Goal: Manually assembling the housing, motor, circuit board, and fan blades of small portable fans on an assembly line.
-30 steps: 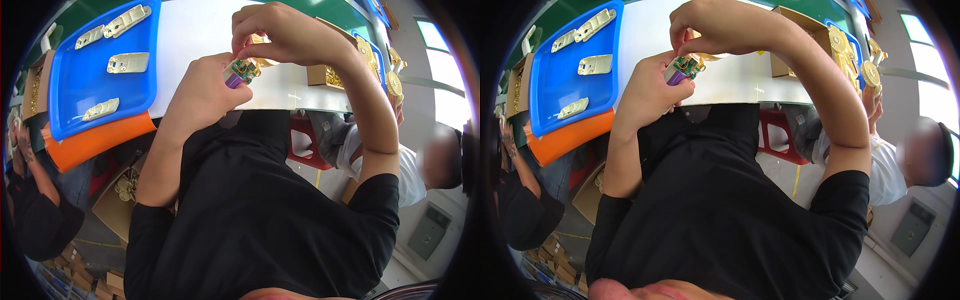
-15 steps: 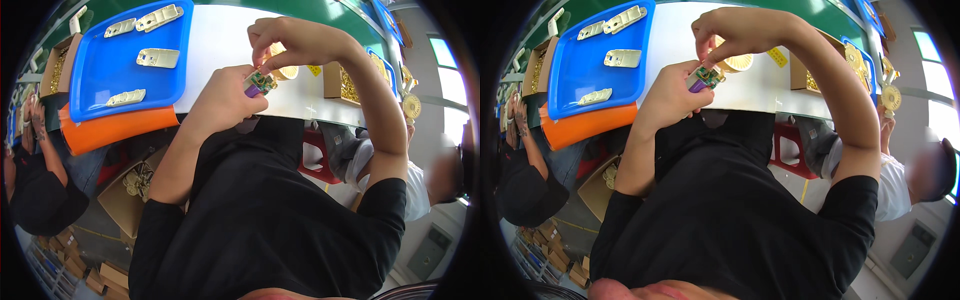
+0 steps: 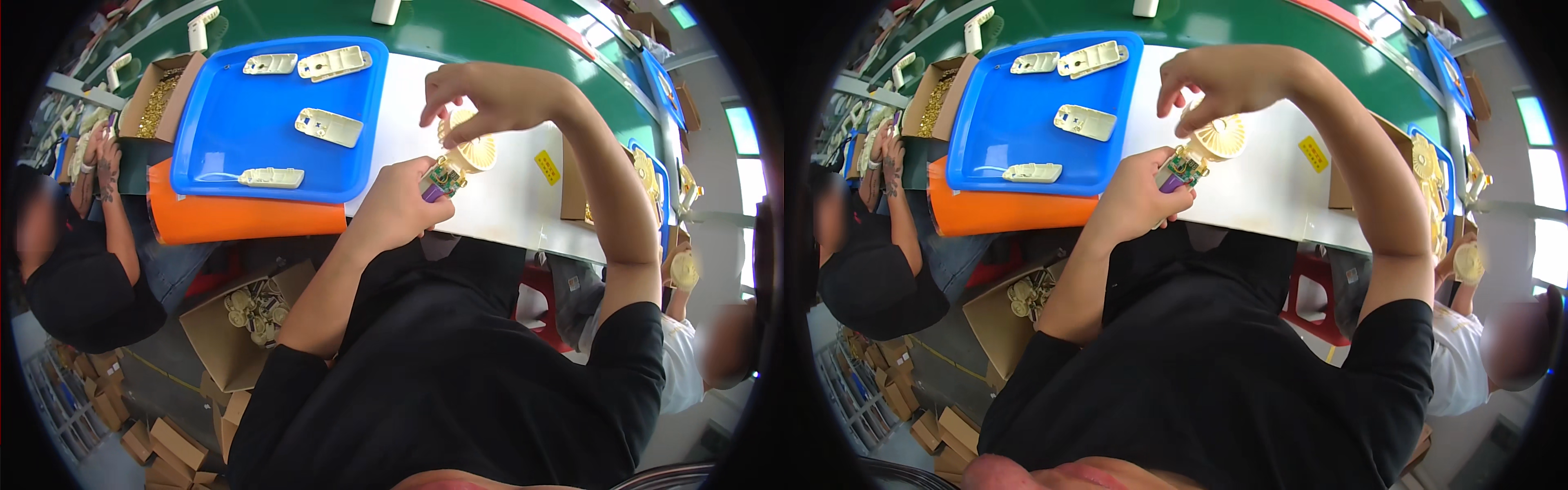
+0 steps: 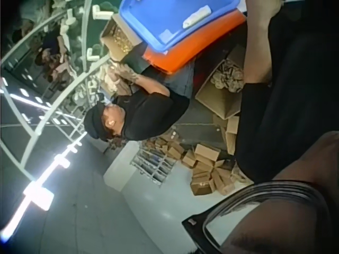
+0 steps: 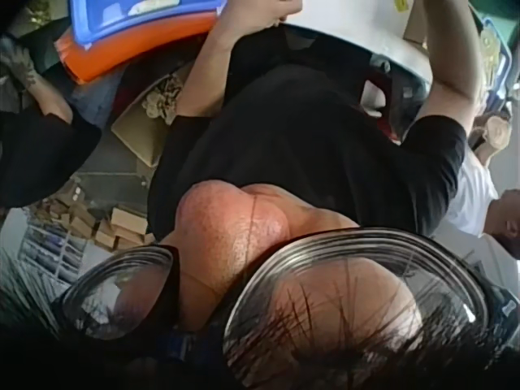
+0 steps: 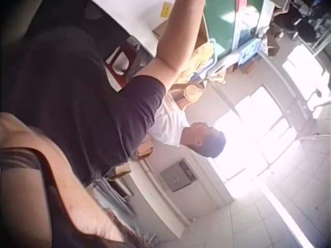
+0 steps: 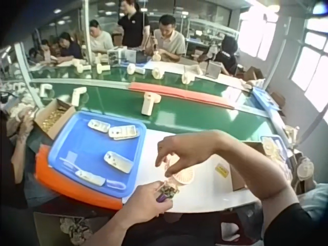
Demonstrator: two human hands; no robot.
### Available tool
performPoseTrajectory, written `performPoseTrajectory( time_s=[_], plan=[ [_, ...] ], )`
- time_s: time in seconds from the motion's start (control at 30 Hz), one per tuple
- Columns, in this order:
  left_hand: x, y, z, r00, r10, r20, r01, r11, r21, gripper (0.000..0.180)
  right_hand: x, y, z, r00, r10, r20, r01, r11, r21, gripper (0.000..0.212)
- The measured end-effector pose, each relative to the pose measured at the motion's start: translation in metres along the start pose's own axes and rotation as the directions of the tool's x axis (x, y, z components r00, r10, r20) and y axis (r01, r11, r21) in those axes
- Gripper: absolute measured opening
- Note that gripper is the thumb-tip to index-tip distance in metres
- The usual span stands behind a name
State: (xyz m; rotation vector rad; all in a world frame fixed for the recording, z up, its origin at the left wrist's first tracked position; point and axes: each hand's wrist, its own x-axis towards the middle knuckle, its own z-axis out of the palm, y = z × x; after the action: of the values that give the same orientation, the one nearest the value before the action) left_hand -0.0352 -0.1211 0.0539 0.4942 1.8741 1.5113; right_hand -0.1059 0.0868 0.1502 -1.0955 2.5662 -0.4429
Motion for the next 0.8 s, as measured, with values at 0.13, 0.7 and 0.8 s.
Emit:
performPoseTrajectory(
  time_s=[0.13,0.7,0.8],
  plan=[
    [-0.013,-0.018,-0.013,0.998,-0.027,-0.05,0.025,0.999,-0.042,0.025,0.074,0.037,-0.004,0.967,0.035,-0.251,-0.041,0.999,-0.022,0.03],
    [-0.023,-0.035,-0.043,0.909,0.11,-0.401,-0.295,0.851,-0.434,0.023,0.166,0.104,0.03,0.814,0.037,-0.579,0.013,0.997,0.08,0.021],
    [-0.008,-0.036,-0.031,0.911,0.163,-0.38,-0.347,0.8,-0.49,0.022,0.087,0.07,0.04,0.35,0.588,-0.73,0.008,0.777,0.63,0.018]
  ],
)
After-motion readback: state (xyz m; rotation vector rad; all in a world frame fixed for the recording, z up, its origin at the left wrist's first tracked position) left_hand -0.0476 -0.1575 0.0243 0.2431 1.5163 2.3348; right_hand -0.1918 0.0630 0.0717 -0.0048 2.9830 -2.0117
